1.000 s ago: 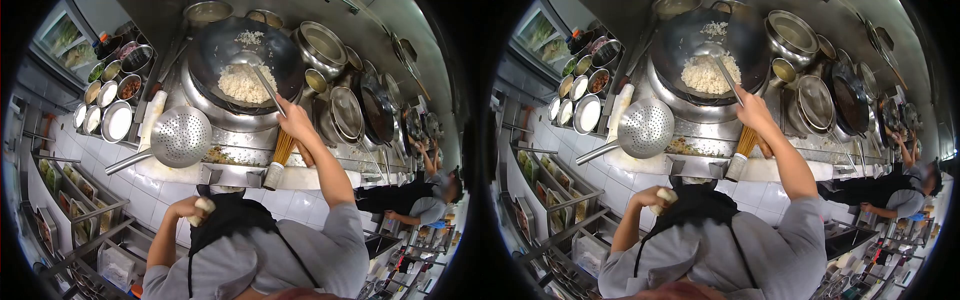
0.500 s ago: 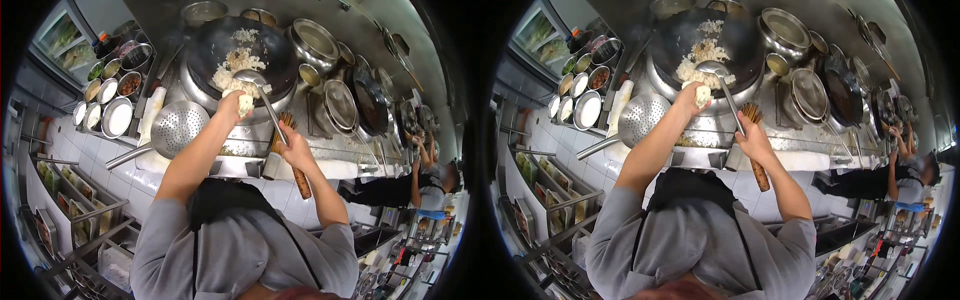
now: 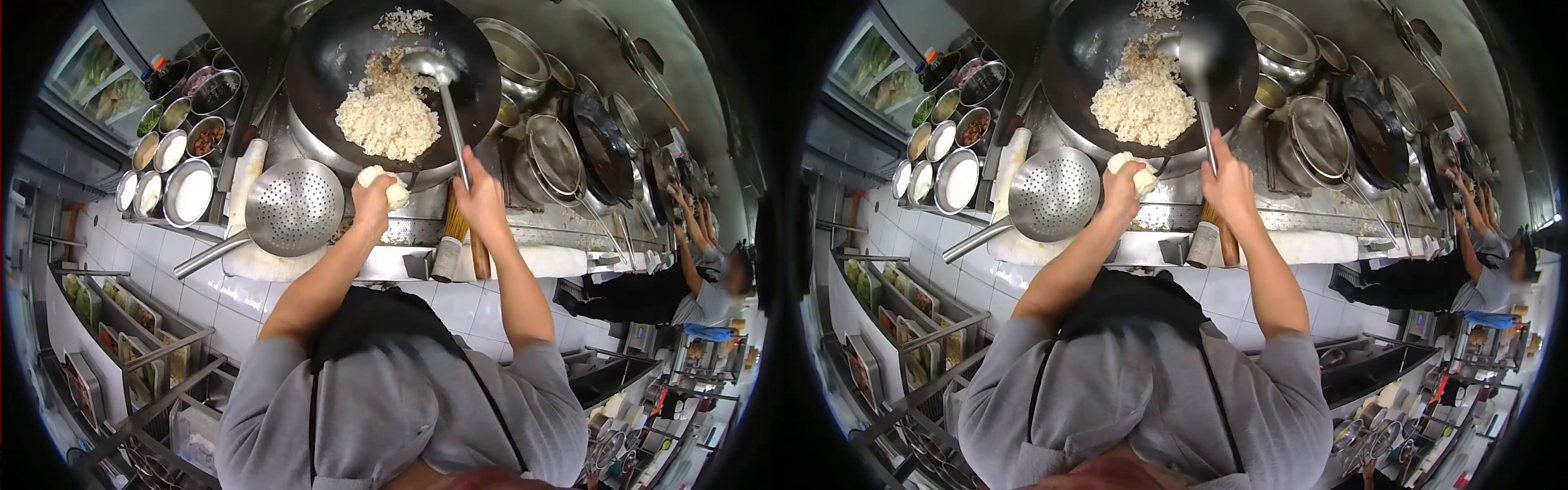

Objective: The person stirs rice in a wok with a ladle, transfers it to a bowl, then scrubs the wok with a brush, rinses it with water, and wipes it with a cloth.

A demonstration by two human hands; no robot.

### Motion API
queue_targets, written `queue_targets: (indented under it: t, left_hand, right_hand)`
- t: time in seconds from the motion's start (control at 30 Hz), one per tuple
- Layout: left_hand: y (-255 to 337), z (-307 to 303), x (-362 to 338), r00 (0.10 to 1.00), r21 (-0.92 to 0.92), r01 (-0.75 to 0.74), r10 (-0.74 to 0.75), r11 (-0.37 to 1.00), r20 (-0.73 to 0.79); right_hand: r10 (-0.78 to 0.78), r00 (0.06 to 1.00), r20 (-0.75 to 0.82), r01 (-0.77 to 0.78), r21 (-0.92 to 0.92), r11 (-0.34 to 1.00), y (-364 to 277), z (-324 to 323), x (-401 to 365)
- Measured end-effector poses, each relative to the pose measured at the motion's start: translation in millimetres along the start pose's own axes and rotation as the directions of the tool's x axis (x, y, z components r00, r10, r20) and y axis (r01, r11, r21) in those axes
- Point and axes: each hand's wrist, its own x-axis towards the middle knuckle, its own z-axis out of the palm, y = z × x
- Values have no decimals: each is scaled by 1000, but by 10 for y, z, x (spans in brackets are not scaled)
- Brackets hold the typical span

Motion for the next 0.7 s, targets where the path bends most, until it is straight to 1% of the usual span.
queue_targets:
  t: [0.1, 0.2, 0.3, 0.33, 0.43, 0.47, 0.5, 0.57, 0.6, 0.7]
  left_hand:
    - [-22, 2, -7, 1000, -25, -7, 7, 1000, -2]
    - [141, 63, -233, 999, -68, 38, -40, 997, -21]
    - [107, 3, -327, 998, -64, 69, -69, 996, -9]
    - [89, 3, -348, 998, -65, 63, -64, 996, -4]
    - [68, 6, -380, 999, -89, 47, -48, 995, -9]
    - [82, 9, -384, 999, -100, 47, -48, 994, -6]
    - [104, 16, -395, 999, -111, 48, -48, 993, -3]
    - [248, 60, -466, 995, -102, 96, -96, 990, -2]
    - [286, 64, -513, 992, -96, 124, -125, 988, -2]
    - [293, 30, -571, 991, -100, 131, -131, 986, 10]
  right_hand:
    - [-148, 987, 64, 147, 19, 989, 155, -1, -558]
    - [-73, 990, 119, 62, 92, 994, 124, -160, -716]
    - [108, 988, 106, -111, 21, 994, -122, -213, -436]
    - [91, 993, 80, -91, -4, 996, -72, -154, -368]
    - [-42, 997, 58, 41, 12, 999, 80, -37, -527]
    - [35, 987, 160, -34, -8, 999, 57, -54, -691]
    - [-23, 981, 195, 22, 8, 1000, 15, -94, -853]
    - [-133, 956, 263, 126, 43, 991, -60, -179, -1080]
    - [-133, 960, 246, 116, 79, 990, -99, -215, -1088]
    - [-70, 958, 278, 78, -18, 997, -192, -256, -901]
